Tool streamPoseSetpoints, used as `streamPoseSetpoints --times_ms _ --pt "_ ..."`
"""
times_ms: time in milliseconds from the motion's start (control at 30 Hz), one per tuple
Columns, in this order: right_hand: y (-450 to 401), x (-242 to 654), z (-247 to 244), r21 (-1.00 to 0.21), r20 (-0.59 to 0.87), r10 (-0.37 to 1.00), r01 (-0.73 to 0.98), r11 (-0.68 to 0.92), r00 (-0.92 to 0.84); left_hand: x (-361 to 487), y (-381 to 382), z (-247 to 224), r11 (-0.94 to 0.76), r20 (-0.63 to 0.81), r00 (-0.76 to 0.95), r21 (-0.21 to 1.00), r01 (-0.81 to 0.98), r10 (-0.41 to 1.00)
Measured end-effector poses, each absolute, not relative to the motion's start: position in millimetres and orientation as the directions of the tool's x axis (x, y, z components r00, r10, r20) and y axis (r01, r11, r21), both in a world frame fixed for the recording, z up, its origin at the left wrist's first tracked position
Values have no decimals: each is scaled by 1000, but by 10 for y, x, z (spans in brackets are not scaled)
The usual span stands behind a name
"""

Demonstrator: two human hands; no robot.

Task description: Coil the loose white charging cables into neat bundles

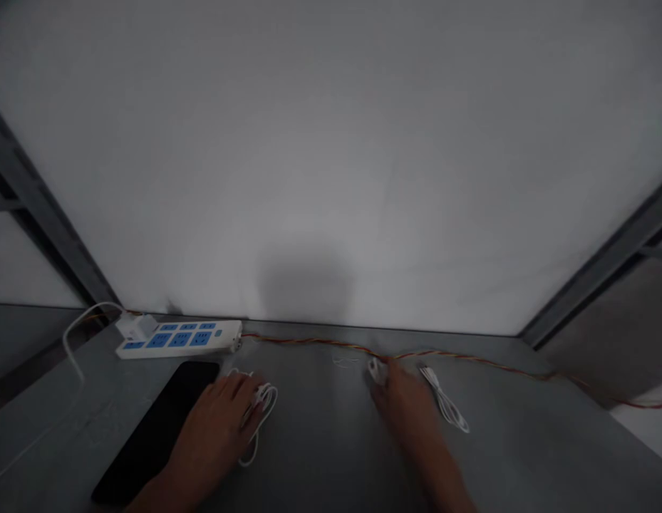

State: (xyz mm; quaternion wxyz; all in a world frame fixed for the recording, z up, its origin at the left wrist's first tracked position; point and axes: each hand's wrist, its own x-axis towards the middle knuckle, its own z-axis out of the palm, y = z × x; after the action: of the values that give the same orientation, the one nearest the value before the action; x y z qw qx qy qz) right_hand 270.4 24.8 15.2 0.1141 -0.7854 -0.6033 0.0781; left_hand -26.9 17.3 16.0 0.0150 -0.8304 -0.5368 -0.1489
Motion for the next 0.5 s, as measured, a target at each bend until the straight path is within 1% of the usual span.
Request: streamPoseSetpoints --times_ms 67,100,133,167,200,233,300,367,400,433,500 --pt "247 2882 170 -185 25 931 917 -354 365 -258 184 221 -407 210 382 91 909 900" --pt "241 2936 186 -157 42 911 903 -399 410 -240 178 236 -411 174 393 87 907 903" --pt "236 2961 204 -137 71 896 894 -427 439 -218 166 240 -420 134 407 95 903 904" --pt "232 2954 223 -144 112 892 895 -421 438 -193 149 236 -432 94 423 110 895 901" --pt "229 2917 240 -181 158 898 906 -382 410 -170 128 223 -443 58 440 134 886 896" --pt "225 2850 251 -238 201 911 921 -310 359 -150 105 204 -454 33 455 168 875 890" --pt "206 2655 249 -393 240 948 914 -102 209 -127 58 155 -467 28 477 260 845 878" --pt "165 2428 219 -501 161 987 862 74 9 -127 25 105 -459 51 477 378 804 877" --pt "138 2322 198 -546 104 990 827 135 -93 -134 19 85 -449 58 473 433 782 879" --pt "107 2230 179 -573 75 987 804 160 -143 -141 20 71 -437 60 467 474 764 882" --pt "49 2092 151 -599 17 979 782 172 -203 -152 38 65 -420 53 460 512 750 886"
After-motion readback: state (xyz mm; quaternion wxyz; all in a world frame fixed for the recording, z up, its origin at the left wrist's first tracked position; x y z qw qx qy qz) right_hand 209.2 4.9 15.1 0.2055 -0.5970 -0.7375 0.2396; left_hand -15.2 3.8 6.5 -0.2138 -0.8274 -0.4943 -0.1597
